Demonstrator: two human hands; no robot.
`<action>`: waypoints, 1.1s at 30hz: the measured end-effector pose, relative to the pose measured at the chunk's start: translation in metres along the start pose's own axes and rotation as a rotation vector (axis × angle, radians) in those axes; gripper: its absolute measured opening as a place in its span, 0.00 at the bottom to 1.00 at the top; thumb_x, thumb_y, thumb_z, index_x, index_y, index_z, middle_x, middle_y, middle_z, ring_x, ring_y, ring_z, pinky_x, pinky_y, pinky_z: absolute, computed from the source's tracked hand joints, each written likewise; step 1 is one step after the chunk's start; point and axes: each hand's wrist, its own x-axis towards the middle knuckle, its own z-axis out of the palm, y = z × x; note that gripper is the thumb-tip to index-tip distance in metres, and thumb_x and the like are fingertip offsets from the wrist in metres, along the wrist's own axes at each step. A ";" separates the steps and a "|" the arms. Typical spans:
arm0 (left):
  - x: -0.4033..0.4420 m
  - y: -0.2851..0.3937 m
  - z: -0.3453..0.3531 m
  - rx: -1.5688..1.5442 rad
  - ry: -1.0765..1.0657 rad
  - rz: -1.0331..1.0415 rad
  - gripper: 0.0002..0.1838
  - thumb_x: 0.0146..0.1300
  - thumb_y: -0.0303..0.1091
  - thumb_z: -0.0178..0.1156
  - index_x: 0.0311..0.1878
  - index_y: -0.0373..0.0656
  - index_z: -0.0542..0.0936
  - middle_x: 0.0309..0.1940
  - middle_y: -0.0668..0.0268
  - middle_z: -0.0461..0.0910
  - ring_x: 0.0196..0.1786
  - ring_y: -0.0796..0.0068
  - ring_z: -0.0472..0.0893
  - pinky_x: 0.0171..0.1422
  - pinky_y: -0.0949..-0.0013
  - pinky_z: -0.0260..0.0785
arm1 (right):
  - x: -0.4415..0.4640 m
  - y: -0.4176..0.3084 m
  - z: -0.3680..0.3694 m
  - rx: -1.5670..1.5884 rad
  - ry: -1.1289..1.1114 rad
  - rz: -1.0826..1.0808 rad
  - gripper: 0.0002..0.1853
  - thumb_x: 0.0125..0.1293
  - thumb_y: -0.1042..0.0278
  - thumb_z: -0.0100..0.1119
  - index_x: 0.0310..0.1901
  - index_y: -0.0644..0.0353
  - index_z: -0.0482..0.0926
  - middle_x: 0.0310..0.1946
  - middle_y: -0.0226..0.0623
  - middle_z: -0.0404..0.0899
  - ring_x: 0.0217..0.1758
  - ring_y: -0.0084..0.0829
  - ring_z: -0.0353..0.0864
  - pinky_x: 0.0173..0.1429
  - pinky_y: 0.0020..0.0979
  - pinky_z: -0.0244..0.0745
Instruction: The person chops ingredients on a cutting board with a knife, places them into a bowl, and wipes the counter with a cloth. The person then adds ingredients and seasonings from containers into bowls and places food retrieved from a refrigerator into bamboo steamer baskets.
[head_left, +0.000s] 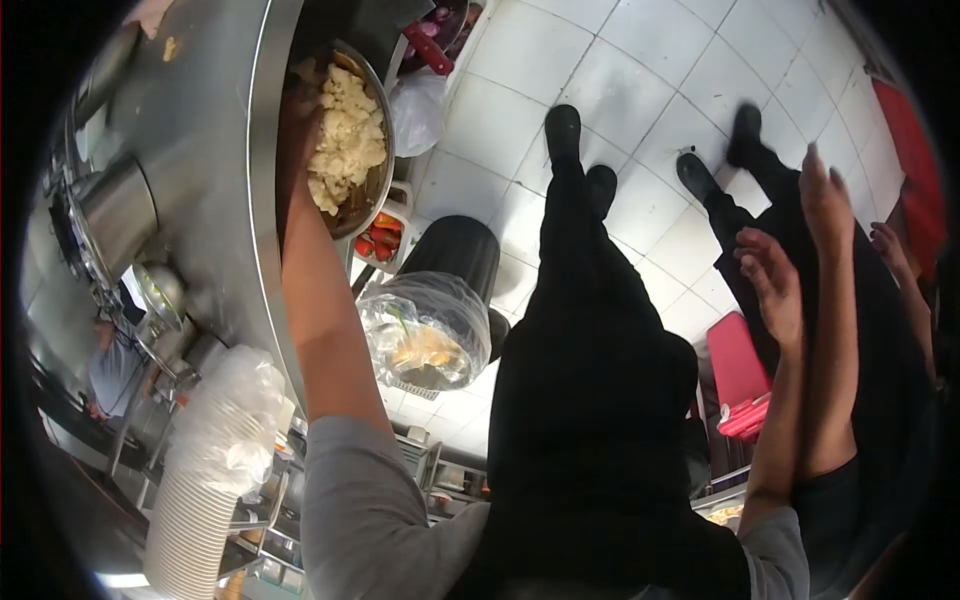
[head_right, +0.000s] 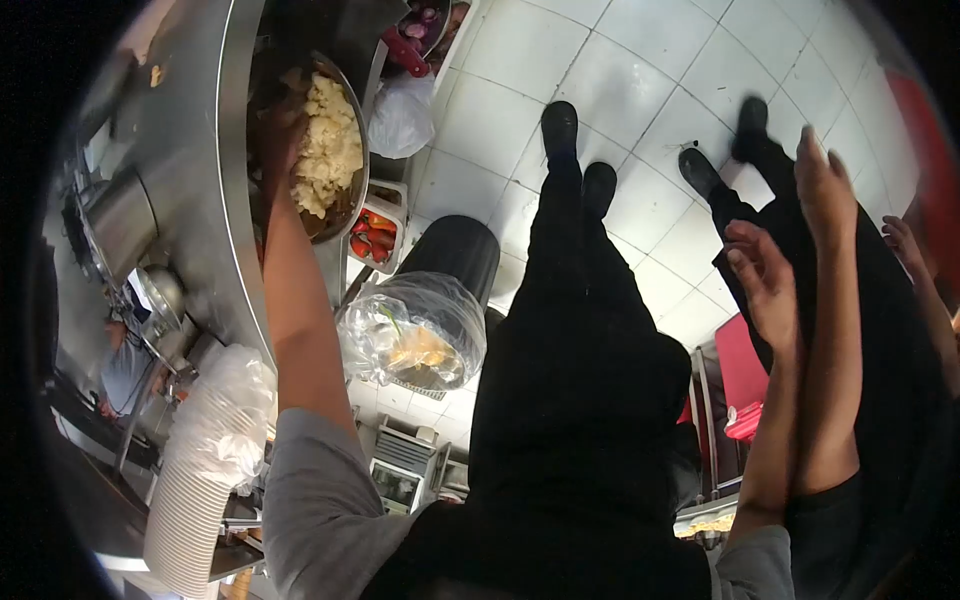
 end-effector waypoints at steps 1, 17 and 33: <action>0.008 -0.012 0.003 -0.007 -0.002 -0.001 0.21 0.63 0.39 0.57 0.57 0.39 0.75 0.53 0.52 0.77 0.59 0.54 0.73 0.65 0.58 0.63 | 0.007 -0.005 -0.010 -0.018 0.024 -0.011 0.18 0.69 0.72 0.53 0.59 0.64 0.70 0.53 0.40 0.75 0.54 0.29 0.76 0.59 0.30 0.69; -0.036 -0.096 0.059 -0.505 0.400 -0.440 0.20 0.68 0.45 0.49 0.57 0.43 0.73 0.52 0.58 0.76 0.52 0.66 0.75 0.57 0.63 0.68 | 0.060 -0.153 -0.069 -0.148 0.040 0.039 0.19 0.68 0.65 0.58 0.58 0.62 0.73 0.53 0.40 0.77 0.57 0.31 0.76 0.63 0.34 0.69; -0.124 0.218 0.125 -2.167 -0.580 -0.583 0.21 0.69 0.45 0.49 0.58 0.41 0.71 0.38 0.64 0.77 0.35 0.72 0.77 0.36 0.69 0.72 | -0.010 -0.034 -0.139 0.071 -0.128 0.296 0.22 0.60 0.71 0.57 0.58 0.64 0.71 0.44 0.39 0.80 0.44 0.31 0.81 0.42 0.31 0.78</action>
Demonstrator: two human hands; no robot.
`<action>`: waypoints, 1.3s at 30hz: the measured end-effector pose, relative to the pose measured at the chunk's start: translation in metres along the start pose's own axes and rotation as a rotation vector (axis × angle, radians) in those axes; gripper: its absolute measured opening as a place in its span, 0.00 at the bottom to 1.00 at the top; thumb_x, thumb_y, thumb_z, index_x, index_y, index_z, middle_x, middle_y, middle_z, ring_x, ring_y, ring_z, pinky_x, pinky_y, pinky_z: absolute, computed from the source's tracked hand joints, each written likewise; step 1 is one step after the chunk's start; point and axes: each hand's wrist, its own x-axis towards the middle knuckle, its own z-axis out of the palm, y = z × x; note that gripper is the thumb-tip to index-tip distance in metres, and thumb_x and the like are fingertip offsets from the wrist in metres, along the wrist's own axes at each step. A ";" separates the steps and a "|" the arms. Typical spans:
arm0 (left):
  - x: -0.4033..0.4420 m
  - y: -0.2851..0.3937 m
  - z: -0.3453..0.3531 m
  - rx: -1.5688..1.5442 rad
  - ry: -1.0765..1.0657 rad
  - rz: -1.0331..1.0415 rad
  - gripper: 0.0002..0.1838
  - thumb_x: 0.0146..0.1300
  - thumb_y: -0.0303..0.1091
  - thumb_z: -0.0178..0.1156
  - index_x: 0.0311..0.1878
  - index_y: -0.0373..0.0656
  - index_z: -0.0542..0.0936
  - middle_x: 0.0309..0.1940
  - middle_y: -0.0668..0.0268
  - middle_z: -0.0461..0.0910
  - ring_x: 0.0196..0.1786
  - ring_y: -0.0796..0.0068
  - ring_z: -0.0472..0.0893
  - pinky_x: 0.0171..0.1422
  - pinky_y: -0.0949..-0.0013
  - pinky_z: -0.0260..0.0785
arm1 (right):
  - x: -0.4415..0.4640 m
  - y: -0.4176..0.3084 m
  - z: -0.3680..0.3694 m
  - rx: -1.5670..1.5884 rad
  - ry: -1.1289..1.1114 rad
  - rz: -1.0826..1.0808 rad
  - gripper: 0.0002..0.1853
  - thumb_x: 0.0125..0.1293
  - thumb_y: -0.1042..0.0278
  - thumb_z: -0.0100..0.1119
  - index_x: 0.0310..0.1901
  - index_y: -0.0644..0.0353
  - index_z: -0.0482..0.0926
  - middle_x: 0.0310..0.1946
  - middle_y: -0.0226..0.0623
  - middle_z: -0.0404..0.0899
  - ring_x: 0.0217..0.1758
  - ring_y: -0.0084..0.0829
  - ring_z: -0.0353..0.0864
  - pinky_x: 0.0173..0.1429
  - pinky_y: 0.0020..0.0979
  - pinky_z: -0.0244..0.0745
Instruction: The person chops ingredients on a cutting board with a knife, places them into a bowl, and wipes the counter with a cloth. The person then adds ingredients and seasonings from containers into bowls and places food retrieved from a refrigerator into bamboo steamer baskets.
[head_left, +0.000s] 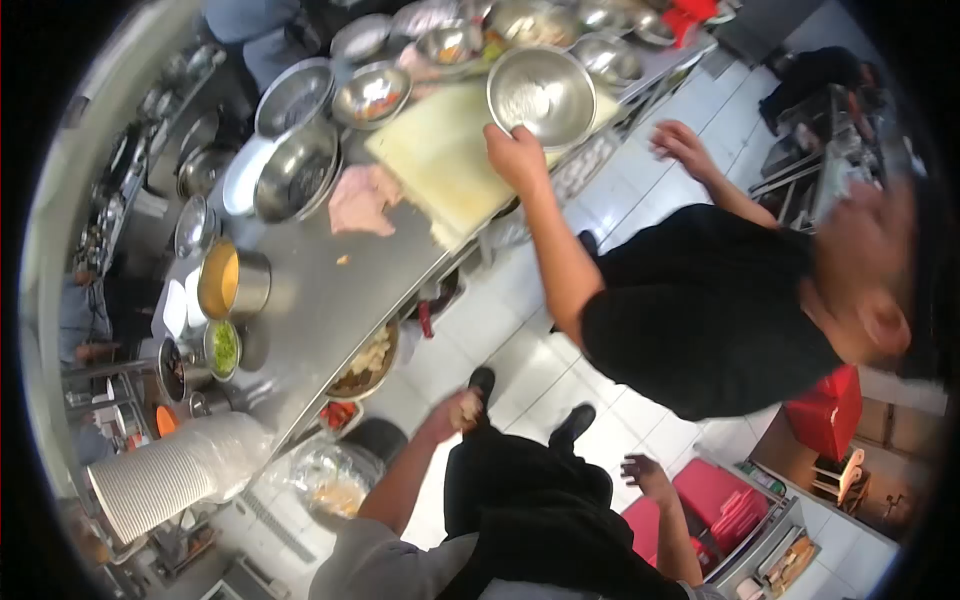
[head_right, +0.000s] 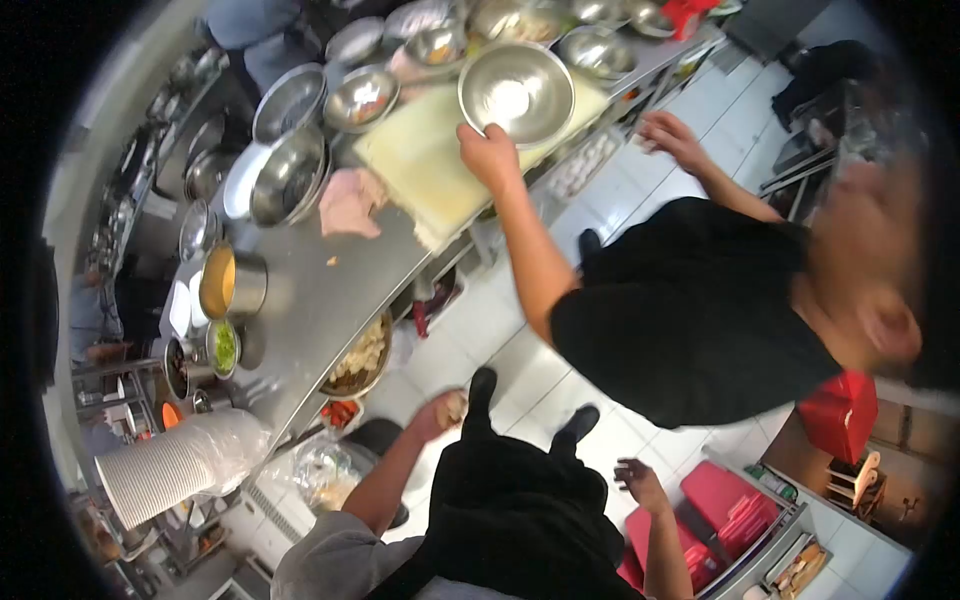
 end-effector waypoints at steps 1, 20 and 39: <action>0.019 -0.023 0.013 -0.028 -0.123 -0.167 0.21 0.68 0.45 0.51 0.57 0.41 0.72 0.38 0.64 0.77 0.35 0.71 0.77 0.38 0.68 0.73 | -0.002 0.012 -0.021 -0.002 0.016 0.023 0.23 0.60 0.70 0.57 0.57 0.66 0.71 0.43 0.41 0.81 0.42 0.31 0.82 0.41 0.32 0.79; 0.349 -0.125 0.391 0.757 -0.388 -0.363 0.09 0.63 0.25 0.58 0.46 0.35 0.74 0.51 0.54 0.77 0.52 0.58 0.80 0.55 0.58 0.76 | 0.124 -0.098 -0.320 -0.138 0.431 -0.478 0.22 0.60 0.57 0.61 0.52 0.61 0.77 0.38 0.44 0.82 0.38 0.35 0.82 0.43 0.37 0.77; 0.742 -0.066 0.583 1.160 -0.287 -0.383 0.09 0.61 0.29 0.62 0.41 0.34 0.77 0.35 0.60 0.80 0.38 0.67 0.82 0.42 0.65 0.78 | 0.179 -0.020 -0.421 0.761 0.730 -0.182 0.13 0.66 0.65 0.55 0.46 0.66 0.78 0.36 0.39 0.82 0.36 0.29 0.83 0.38 0.29 0.79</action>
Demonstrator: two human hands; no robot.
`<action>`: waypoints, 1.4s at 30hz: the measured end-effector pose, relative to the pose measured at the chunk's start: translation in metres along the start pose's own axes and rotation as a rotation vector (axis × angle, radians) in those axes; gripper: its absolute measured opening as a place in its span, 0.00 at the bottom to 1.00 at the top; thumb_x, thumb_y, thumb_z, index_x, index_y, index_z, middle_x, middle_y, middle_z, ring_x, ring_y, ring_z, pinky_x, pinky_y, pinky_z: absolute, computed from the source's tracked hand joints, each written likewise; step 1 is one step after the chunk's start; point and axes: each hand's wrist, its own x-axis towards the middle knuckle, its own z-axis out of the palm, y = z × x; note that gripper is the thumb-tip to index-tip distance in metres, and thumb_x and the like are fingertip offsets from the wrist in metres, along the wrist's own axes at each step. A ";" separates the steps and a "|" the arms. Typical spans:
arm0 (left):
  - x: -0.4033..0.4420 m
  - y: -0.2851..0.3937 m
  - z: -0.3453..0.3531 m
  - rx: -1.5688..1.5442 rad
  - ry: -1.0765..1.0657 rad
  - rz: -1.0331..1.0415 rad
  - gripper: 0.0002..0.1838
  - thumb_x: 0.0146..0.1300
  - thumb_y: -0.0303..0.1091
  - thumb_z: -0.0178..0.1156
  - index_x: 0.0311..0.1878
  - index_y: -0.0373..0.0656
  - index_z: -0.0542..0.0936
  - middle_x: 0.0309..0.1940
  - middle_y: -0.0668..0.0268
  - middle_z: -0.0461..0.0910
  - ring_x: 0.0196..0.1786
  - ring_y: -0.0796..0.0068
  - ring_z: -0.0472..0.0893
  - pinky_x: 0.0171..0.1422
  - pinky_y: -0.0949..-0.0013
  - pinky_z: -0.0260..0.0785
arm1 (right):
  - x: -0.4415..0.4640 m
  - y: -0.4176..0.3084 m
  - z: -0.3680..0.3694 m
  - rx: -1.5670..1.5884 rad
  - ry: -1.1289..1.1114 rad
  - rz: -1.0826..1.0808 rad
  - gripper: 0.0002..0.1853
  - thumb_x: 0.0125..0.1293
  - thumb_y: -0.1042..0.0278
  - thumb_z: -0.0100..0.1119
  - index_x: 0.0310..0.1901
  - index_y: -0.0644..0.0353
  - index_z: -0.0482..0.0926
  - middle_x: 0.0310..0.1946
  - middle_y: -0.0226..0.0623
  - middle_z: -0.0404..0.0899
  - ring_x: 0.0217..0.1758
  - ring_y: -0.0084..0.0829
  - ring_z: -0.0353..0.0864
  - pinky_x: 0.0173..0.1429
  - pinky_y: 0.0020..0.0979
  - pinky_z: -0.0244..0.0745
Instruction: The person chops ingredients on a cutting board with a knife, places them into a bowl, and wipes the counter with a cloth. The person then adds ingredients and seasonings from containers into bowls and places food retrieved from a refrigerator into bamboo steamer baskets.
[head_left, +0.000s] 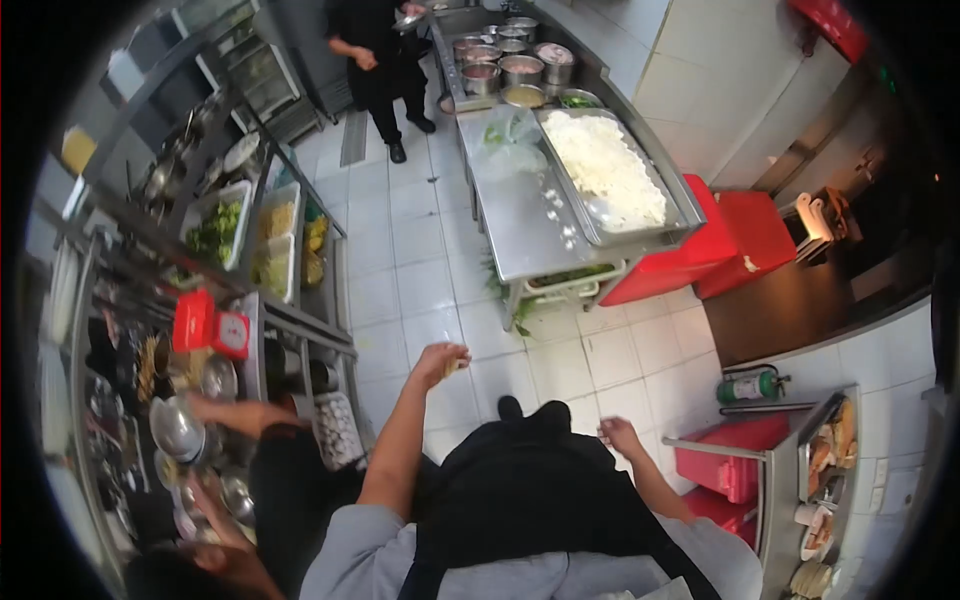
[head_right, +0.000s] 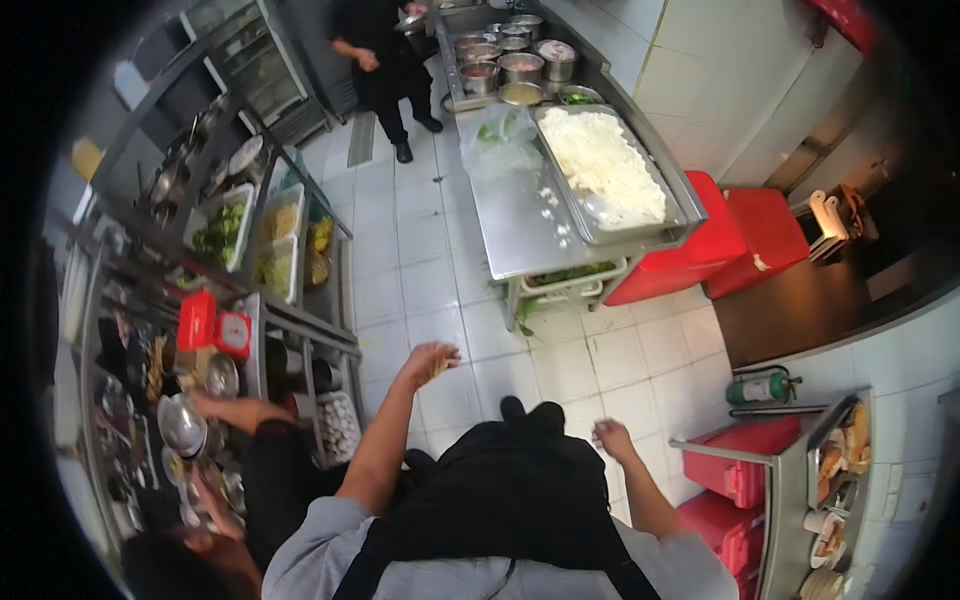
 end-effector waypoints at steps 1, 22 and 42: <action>0.004 0.005 -0.024 0.017 0.038 0.021 0.09 0.61 0.29 0.62 0.41 0.34 0.78 0.36 0.59 0.80 0.39 0.66 0.82 0.43 0.65 0.78 | 0.034 -0.042 0.021 -0.161 -0.067 -0.084 0.13 0.66 0.68 0.55 0.50 0.65 0.75 0.36 0.38 0.82 0.35 0.26 0.82 0.36 0.27 0.79; 0.283 0.349 -0.124 0.456 -0.130 0.007 0.09 0.56 0.30 0.66 0.38 0.37 0.80 0.30 0.64 0.80 0.32 0.75 0.80 0.32 0.71 0.74 | 0.182 -0.472 0.175 0.133 -0.237 -0.225 0.12 0.67 0.72 0.55 0.52 0.62 0.76 0.40 0.33 0.81 0.41 0.21 0.80 0.43 0.23 0.77; 0.613 0.444 -0.191 1.440 -0.252 -0.438 0.15 0.54 0.38 0.67 0.31 0.32 0.80 0.21 0.57 0.77 0.21 0.67 0.76 0.23 0.62 0.73 | 0.399 -0.832 0.220 -0.226 -0.112 -0.743 0.14 0.66 0.71 0.58 0.52 0.63 0.76 0.42 0.37 0.82 0.43 0.26 0.81 0.44 0.26 0.78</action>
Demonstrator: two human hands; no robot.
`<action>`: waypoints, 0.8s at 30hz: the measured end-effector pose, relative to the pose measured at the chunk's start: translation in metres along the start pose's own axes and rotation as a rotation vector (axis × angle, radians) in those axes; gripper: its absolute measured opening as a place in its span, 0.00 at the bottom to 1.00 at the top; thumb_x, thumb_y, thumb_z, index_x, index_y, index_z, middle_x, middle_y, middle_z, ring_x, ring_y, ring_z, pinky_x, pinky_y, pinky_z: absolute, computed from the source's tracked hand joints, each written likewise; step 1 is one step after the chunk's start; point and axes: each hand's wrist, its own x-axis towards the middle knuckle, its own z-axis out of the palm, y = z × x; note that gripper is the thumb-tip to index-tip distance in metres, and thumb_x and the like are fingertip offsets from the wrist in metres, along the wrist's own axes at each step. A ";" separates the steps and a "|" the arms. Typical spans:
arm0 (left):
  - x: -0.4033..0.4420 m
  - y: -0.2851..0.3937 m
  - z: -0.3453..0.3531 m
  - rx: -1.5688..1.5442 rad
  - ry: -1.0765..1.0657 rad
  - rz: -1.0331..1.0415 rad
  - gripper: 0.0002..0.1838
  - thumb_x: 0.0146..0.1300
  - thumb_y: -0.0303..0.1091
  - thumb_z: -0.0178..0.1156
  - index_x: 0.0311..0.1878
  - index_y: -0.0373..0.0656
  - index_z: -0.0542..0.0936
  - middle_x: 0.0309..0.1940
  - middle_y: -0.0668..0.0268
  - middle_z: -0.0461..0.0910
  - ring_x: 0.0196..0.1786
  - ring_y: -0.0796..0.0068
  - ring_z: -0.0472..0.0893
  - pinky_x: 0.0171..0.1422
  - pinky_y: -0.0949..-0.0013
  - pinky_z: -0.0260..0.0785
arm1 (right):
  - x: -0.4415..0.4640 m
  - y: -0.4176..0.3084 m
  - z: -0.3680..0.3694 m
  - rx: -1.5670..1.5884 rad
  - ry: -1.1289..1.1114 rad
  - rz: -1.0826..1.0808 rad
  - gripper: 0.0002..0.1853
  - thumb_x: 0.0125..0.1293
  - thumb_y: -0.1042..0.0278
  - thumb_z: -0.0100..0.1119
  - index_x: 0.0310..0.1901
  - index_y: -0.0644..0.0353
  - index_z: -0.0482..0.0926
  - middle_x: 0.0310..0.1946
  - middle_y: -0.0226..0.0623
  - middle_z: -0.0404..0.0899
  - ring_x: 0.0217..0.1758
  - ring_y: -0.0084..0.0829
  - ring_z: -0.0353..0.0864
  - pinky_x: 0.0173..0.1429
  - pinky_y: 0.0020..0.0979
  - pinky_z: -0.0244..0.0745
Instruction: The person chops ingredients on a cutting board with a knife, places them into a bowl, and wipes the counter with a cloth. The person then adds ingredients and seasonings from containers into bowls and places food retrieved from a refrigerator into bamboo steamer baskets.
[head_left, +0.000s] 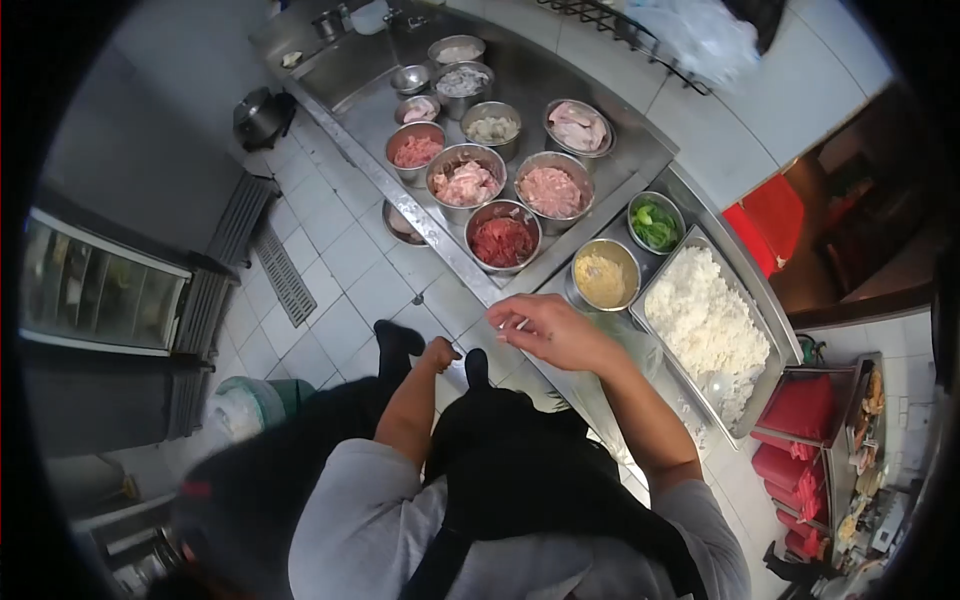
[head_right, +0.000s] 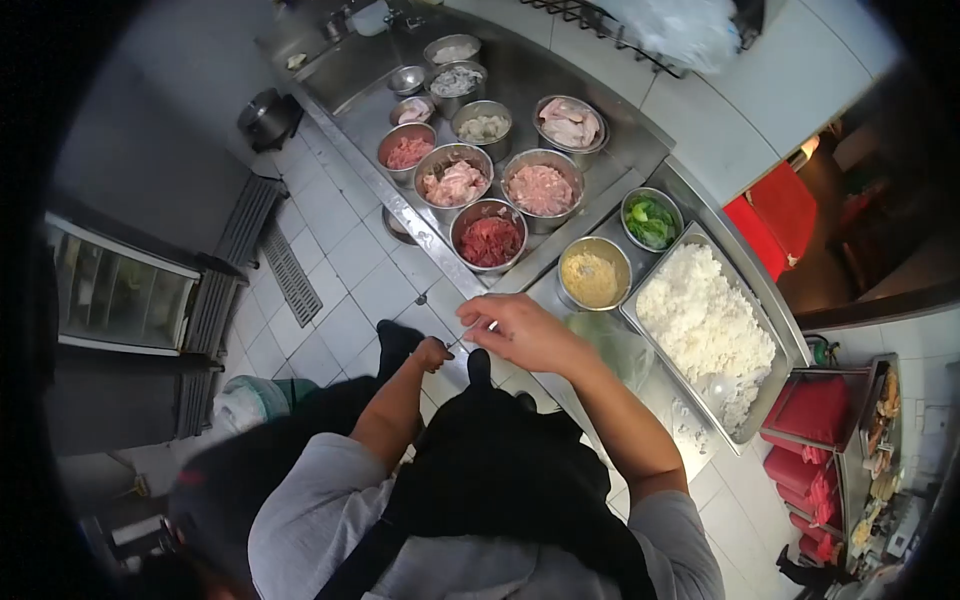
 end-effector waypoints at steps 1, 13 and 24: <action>0.004 -0.007 -0.009 -0.039 0.015 0.057 0.15 0.54 0.38 0.67 0.29 0.32 0.80 0.22 0.56 0.78 0.21 0.66 0.78 0.23 0.62 0.74 | 0.014 0.002 -0.002 -0.030 0.032 0.024 0.14 0.65 0.71 0.59 0.52 0.63 0.76 0.42 0.37 0.82 0.43 0.26 0.81 0.44 0.26 0.78; -0.057 0.076 -0.231 -1.077 0.511 0.528 0.10 0.63 0.36 0.61 0.34 0.37 0.79 0.22 0.68 0.76 0.21 0.80 0.72 0.24 0.74 0.67 | 0.167 0.073 -0.042 0.508 0.181 0.086 0.18 0.66 0.70 0.58 0.55 0.67 0.73 0.43 0.35 0.80 0.43 0.23 0.80 0.42 0.26 0.77; 0.001 0.159 -0.365 -0.926 0.356 0.578 0.09 0.58 0.29 0.64 0.41 0.36 0.79 0.25 0.66 0.78 0.24 0.80 0.76 0.25 0.75 0.68 | 0.425 0.182 -0.021 -0.398 0.379 0.216 0.19 0.56 0.67 0.56 0.49 0.65 0.78 0.46 0.51 0.81 0.52 0.48 0.79 0.55 0.44 0.75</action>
